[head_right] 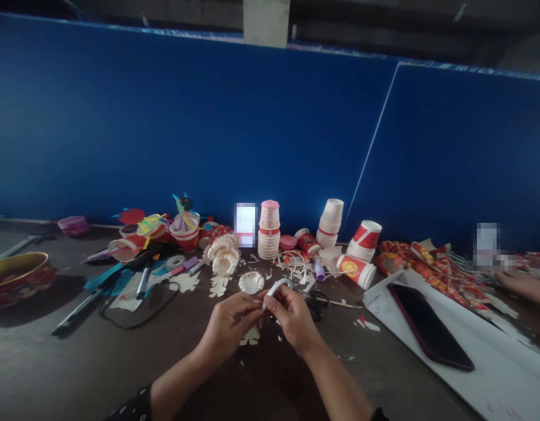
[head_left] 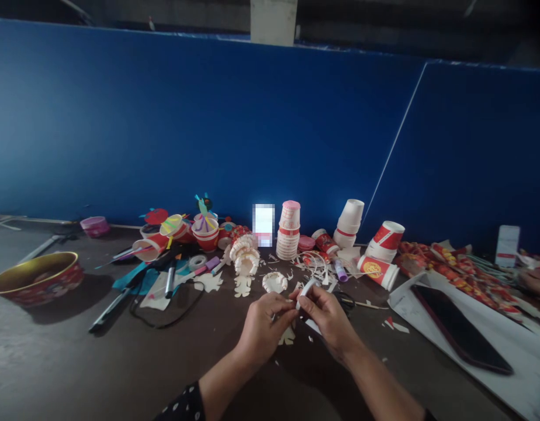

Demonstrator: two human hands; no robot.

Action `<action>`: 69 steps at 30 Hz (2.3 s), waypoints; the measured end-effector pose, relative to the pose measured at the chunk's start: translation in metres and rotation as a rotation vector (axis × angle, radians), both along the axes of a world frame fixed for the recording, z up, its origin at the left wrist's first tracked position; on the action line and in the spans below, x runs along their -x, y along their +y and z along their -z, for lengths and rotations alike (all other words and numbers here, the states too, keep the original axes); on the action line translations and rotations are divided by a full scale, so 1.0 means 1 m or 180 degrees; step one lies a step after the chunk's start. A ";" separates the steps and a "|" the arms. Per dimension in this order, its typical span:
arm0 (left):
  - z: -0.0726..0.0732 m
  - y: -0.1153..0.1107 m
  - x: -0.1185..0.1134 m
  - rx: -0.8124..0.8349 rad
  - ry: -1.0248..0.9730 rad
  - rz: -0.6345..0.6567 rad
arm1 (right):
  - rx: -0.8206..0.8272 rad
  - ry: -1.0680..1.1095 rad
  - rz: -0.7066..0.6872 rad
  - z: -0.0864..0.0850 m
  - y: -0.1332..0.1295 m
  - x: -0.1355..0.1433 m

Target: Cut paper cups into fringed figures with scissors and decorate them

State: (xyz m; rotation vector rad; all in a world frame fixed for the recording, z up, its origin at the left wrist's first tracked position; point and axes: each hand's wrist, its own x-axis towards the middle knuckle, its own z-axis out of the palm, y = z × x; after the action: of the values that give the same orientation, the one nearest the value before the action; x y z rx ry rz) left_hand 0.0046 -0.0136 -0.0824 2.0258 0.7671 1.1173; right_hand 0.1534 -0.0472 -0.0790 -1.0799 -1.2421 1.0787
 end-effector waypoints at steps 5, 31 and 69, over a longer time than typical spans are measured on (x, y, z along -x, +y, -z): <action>-0.002 -0.001 0.002 -0.0163 0.0182 -0.0091 | -0.0127 -0.0313 0.0036 -0.005 -0.003 0.001; -0.001 -0.001 0.005 -0.0896 0.0289 -0.0380 | -0.0068 -0.0102 -0.0183 -0.007 -0.003 0.001; -0.005 0.005 0.008 -0.0304 0.0352 -0.0501 | 0.0079 0.0144 -0.0073 -0.018 -0.008 -0.004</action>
State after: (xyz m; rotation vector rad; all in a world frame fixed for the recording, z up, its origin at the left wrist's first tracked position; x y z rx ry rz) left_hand -0.0039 -0.0087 -0.0771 2.1518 0.9598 1.1565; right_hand 0.1572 -0.0554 -0.0613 -1.0569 -1.2107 1.1328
